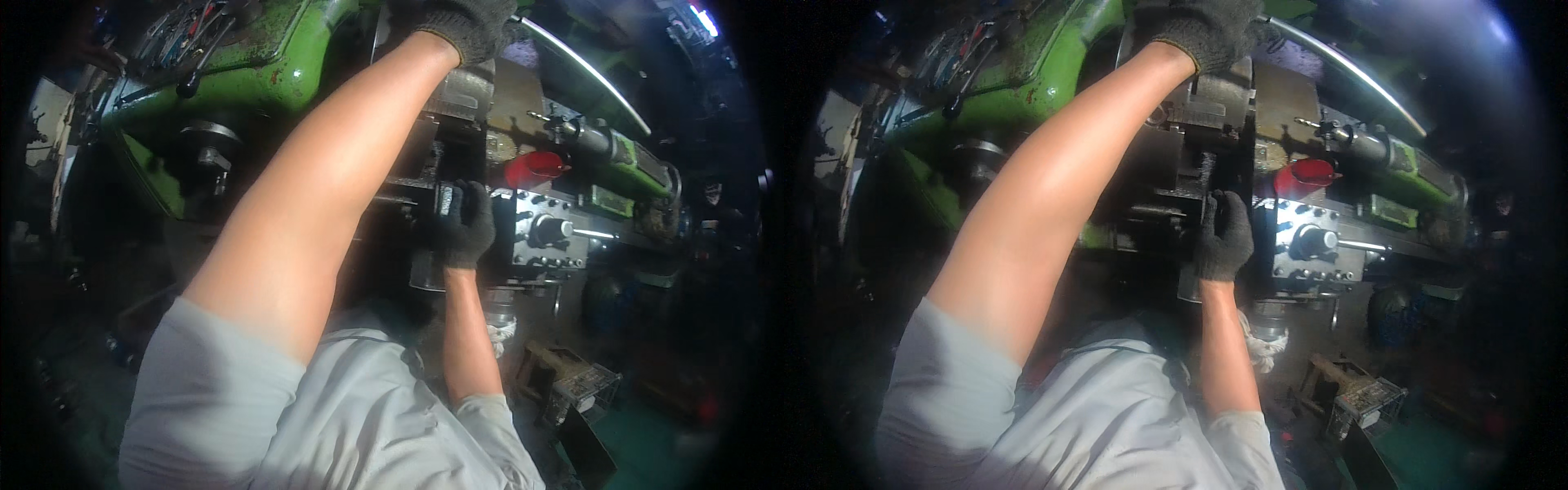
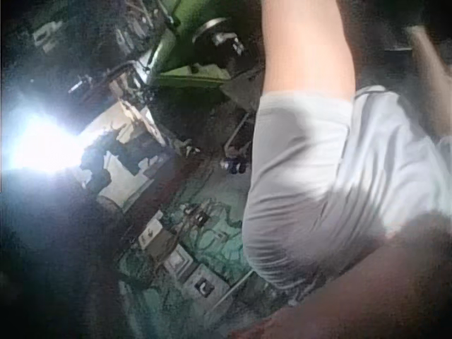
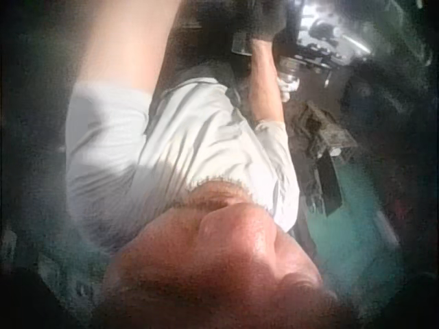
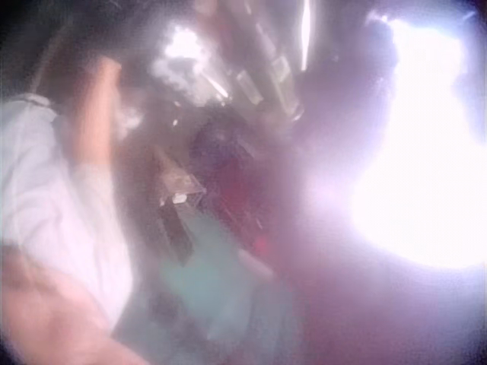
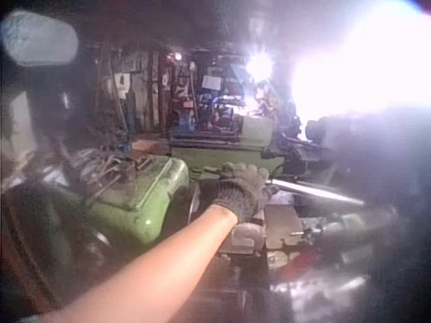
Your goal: The person operates a green metal lathe in a workshop, securing a cylindrical metal workpiece in the chuck and using a wrench to tighten it. They adjust the tailstock and tool post, then engage the lathe to machine the workpiece while applying cutting fluid from a red container. The person repeatedly checks alignment and makes fine adjustments throughout the process.
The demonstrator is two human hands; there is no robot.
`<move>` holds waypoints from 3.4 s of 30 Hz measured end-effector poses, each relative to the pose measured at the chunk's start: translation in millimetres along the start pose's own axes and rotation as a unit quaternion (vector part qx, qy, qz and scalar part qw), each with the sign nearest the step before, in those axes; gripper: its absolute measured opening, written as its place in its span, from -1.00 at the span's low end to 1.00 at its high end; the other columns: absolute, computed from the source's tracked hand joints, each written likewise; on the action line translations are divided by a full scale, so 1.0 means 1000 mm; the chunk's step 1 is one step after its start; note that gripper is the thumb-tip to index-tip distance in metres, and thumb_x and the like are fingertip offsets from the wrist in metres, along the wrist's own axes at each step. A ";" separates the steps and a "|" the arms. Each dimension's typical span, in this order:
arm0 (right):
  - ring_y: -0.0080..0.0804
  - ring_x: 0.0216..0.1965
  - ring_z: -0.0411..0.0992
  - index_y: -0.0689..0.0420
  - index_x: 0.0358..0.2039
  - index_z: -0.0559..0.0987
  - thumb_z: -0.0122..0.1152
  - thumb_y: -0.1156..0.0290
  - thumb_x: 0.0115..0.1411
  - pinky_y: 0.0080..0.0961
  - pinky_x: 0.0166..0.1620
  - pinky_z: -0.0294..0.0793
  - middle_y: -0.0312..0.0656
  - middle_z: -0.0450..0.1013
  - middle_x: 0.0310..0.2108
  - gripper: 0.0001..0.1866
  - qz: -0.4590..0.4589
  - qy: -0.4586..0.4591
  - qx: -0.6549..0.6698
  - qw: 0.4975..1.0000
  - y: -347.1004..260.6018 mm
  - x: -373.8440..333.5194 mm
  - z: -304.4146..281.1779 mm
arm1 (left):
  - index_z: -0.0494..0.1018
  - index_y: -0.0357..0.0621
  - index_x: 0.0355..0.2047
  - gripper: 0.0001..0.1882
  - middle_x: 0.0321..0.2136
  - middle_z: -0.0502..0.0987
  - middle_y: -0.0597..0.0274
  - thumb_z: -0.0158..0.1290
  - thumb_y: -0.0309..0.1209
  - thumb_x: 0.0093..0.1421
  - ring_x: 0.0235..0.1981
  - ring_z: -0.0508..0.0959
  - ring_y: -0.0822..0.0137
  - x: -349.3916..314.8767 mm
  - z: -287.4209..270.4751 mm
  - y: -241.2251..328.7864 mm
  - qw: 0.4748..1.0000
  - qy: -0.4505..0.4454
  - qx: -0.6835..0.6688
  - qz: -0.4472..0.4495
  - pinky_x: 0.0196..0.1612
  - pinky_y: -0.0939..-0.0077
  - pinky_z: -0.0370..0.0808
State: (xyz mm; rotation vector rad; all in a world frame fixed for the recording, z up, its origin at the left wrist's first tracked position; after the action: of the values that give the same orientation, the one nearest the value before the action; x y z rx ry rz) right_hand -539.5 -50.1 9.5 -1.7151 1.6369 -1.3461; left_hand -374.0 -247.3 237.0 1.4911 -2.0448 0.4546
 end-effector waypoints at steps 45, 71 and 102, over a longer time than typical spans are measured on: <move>-0.47 -0.34 0.57 0.20 -0.19 0.67 0.60 0.35 0.08 -0.43 -0.20 0.55 -0.15 0.65 -0.35 -0.66 0.155 -0.115 0.089 0.977 -0.028 -0.032 -0.006 | 0.58 -0.06 -0.17 -0.52 -0.19 0.62 -0.02 -0.02 0.10 0.35 -0.08 0.59 -0.06 -0.003 -0.008 0.007 0.997 -0.006 0.069 0.036 0.02 -0.11 0.40; -0.56 -0.30 0.54 0.22 -0.19 0.67 0.58 0.39 0.02 -0.50 -0.21 0.52 -0.24 0.63 -0.34 -0.64 0.211 -0.220 0.204 0.930 -0.011 -0.028 0.002 | 0.58 -0.08 -0.13 -0.48 -0.15 0.62 -0.07 -0.09 0.11 0.38 -0.04 0.59 -0.08 0.001 -0.006 0.010 0.997 -0.025 0.071 0.030 0.06 -0.11 0.39; -0.31 -0.25 0.57 0.14 0.00 0.49 0.24 0.34 0.18 -0.43 -0.19 0.58 -0.07 0.57 -0.13 -0.62 0.321 -0.214 0.730 0.564 -0.022 -0.030 0.024 | 0.57 -0.07 -0.18 -0.52 -0.22 0.62 -0.01 -0.04 0.10 0.37 -0.09 0.59 -0.04 -0.003 -0.007 0.010 0.998 0.000 0.043 0.040 0.03 -0.07 0.40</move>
State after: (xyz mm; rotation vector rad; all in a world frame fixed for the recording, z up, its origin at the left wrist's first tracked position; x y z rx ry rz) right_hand -502.7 -25.5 6.6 -0.2348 0.2786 -1.0613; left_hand -381.1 -237.8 241.2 1.4640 -2.1147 0.5807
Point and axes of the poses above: each hand's wrist, its own x-axis towards the middle knuckle, its own z-axis out of the palm, y = z × x, the point moved 7 cm from there along x, towards the middle knuckle
